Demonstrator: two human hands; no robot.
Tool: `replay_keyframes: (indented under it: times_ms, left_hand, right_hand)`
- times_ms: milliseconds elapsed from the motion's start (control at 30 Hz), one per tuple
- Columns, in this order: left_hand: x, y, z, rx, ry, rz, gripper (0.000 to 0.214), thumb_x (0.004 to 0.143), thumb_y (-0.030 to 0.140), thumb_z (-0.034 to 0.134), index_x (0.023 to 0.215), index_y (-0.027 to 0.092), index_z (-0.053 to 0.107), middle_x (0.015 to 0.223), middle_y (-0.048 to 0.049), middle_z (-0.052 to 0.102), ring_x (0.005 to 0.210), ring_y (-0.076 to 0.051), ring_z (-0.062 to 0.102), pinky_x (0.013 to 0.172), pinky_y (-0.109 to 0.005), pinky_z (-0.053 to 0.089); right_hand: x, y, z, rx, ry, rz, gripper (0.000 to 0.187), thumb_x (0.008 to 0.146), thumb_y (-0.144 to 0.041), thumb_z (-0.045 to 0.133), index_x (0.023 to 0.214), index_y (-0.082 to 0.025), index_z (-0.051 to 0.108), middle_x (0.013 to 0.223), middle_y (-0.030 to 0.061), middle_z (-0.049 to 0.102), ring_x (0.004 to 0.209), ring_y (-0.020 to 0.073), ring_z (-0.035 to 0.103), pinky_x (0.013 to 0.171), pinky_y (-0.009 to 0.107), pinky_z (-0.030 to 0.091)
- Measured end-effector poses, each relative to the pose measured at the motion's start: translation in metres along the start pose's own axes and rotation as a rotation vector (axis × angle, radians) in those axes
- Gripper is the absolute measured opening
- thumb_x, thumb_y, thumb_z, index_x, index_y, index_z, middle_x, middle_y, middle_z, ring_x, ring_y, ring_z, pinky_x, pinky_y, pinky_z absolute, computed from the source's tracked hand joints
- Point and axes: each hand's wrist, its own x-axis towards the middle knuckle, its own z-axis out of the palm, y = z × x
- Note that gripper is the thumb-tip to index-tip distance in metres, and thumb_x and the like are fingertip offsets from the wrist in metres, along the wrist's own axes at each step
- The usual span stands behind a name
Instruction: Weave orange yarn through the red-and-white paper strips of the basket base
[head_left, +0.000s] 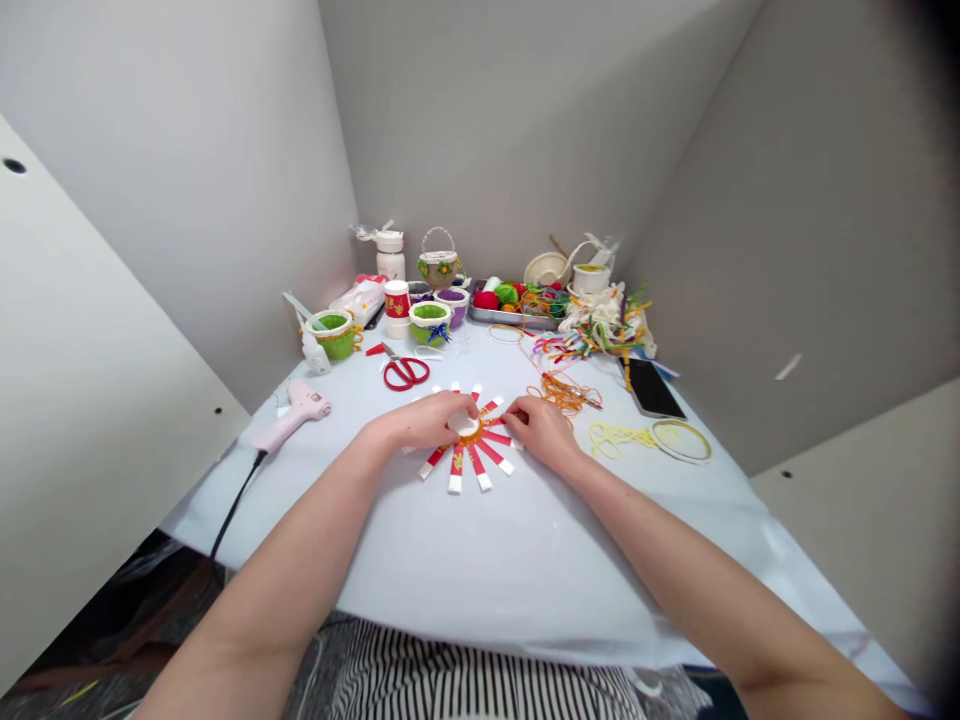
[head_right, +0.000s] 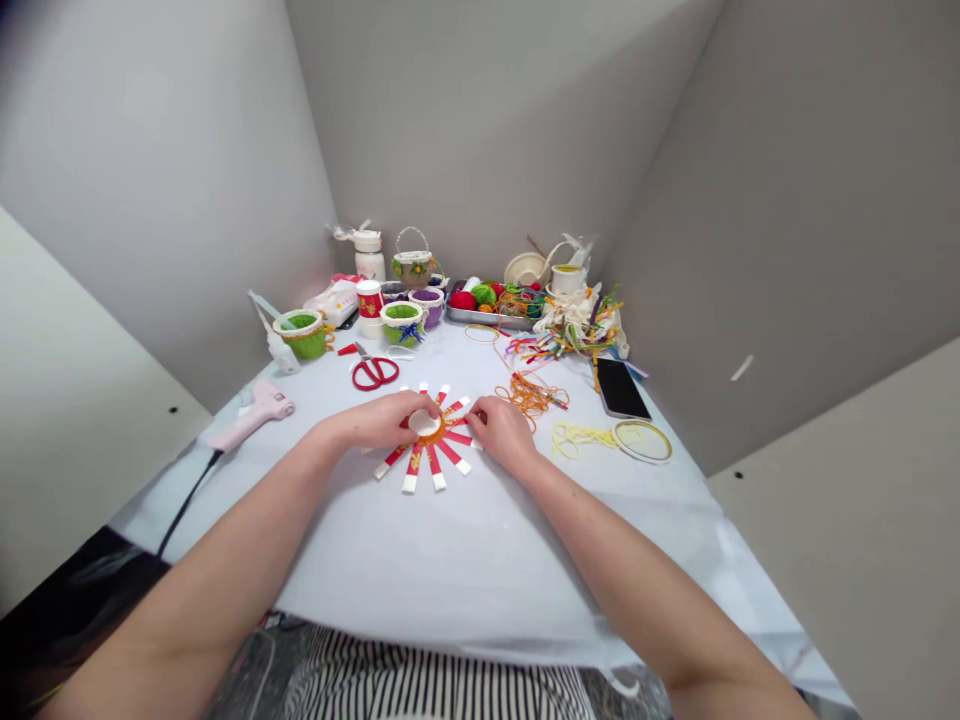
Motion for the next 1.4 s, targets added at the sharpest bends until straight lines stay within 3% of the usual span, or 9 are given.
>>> replay_keyframes:
  times_ms: [200, 333, 433, 600, 733, 933, 1200, 1400]
  left_hand:
    - [0.002, 0.008, 0.004, -0.016, 0.107, -0.048, 0.032, 0.077, 0.028, 0.065, 0.107, 0.021, 0.061, 0.108, -0.0061, 0.064, 0.102, -0.025, 0.060, 0.088, -0.034, 0.048]
    - [0.004, 0.004, 0.011, -0.054, 0.199, 0.015, 0.033, 0.077, 0.028, 0.067, 0.107, 0.020, 0.059, 0.125, -0.0087, 0.055, 0.112, -0.025, 0.056, 0.098, -0.035, 0.045]
    - [0.005, 0.002, 0.013, -0.032, 0.242, -0.027, 0.041, 0.075, 0.033, 0.070, 0.112, 0.018, 0.057, 0.128, -0.0106, 0.050, 0.112, -0.025, 0.056, 0.098, -0.036, 0.046]
    - [0.006, 0.001, 0.010, 0.032, 0.163, -0.087, 0.039, 0.078, 0.033, 0.069, 0.112, 0.018, 0.059, 0.109, -0.0074, 0.063, 0.099, -0.025, 0.061, 0.086, -0.033, 0.048]
    - [0.006, -0.007, 0.007, 0.017, 0.139, -0.067, 0.041, 0.078, 0.029, 0.068, 0.117, 0.021, 0.059, 0.115, -0.0058, 0.064, 0.102, -0.024, 0.061, 0.087, -0.031, 0.047]
    - [0.001, -0.010, 0.000, 0.001, 0.047, -0.041, 0.042, 0.077, 0.020, 0.066, 0.118, 0.025, 0.061, 0.118, -0.0040, 0.063, 0.107, -0.022, 0.059, 0.093, -0.030, 0.046]
    - [-0.002, 0.003, -0.009, -0.017, -0.038, -0.059, 0.040, 0.075, 0.013, 0.059, 0.113, 0.023, 0.062, 0.119, -0.0022, 0.065, 0.106, -0.021, 0.060, 0.091, -0.028, 0.047]
    - [-0.002, -0.002, -0.007, -0.035, -0.021, -0.052, 0.040, 0.075, 0.014, 0.057, 0.113, 0.024, 0.062, 0.119, -0.0018, 0.065, 0.105, -0.022, 0.061, 0.088, -0.028, 0.048]
  right_hand:
    - [-0.005, 0.004, 0.004, 0.001, 0.026, -0.022, 0.012, 0.086, -0.023, 0.061, 0.079, -0.020, 0.070, 0.078, 0.0024, 0.069, 0.074, 0.0157, 0.059, 0.065, 0.025, 0.035]
    - [-0.003, 0.008, 0.006, 0.004, 0.045, -0.050, 0.013, 0.087, -0.023, 0.060, 0.078, -0.019, 0.069, 0.077, 0.0026, 0.069, 0.072, 0.0154, 0.057, 0.066, 0.025, 0.036]
    - [-0.003, 0.010, 0.007, 0.020, 0.049, -0.068, 0.013, 0.087, -0.023, 0.060, 0.077, -0.019, 0.068, 0.077, 0.0026, 0.068, 0.072, 0.0155, 0.057, 0.067, 0.025, 0.037]
    - [-0.003, 0.014, 0.008, 0.065, 0.066, -0.106, 0.011, 0.087, -0.021, 0.061, 0.080, -0.019, 0.069, 0.080, 0.0032, 0.066, 0.076, 0.0160, 0.057, 0.069, 0.026, 0.039]
    - [-0.008, 0.017, 0.004, 0.147, 0.107, -0.152, 0.011, 0.087, -0.020, 0.061, 0.084, -0.019, 0.071, 0.085, 0.0053, 0.064, 0.083, 0.0180, 0.058, 0.076, 0.030, 0.043]
    - [-0.035, 0.014, -0.010, 0.221, 0.062, -0.284, 0.017, 0.090, -0.014, 0.055, 0.090, -0.020, 0.070, 0.087, 0.0057, 0.062, 0.083, 0.0181, 0.059, 0.076, 0.030, 0.046]
    - [-0.083, 0.006, -0.019, 0.146, 0.033, -0.371, 0.021, 0.092, -0.010, 0.049, 0.095, -0.021, 0.067, 0.093, 0.0062, 0.061, 0.087, 0.0178, 0.059, 0.078, 0.029, 0.048]
    - [-0.095, 0.002, -0.017, -0.013, 0.005, -0.427, 0.023, 0.091, -0.009, 0.047, 0.091, -0.020, 0.068, 0.089, 0.0083, 0.061, 0.085, 0.0200, 0.057, 0.075, 0.031, 0.048]
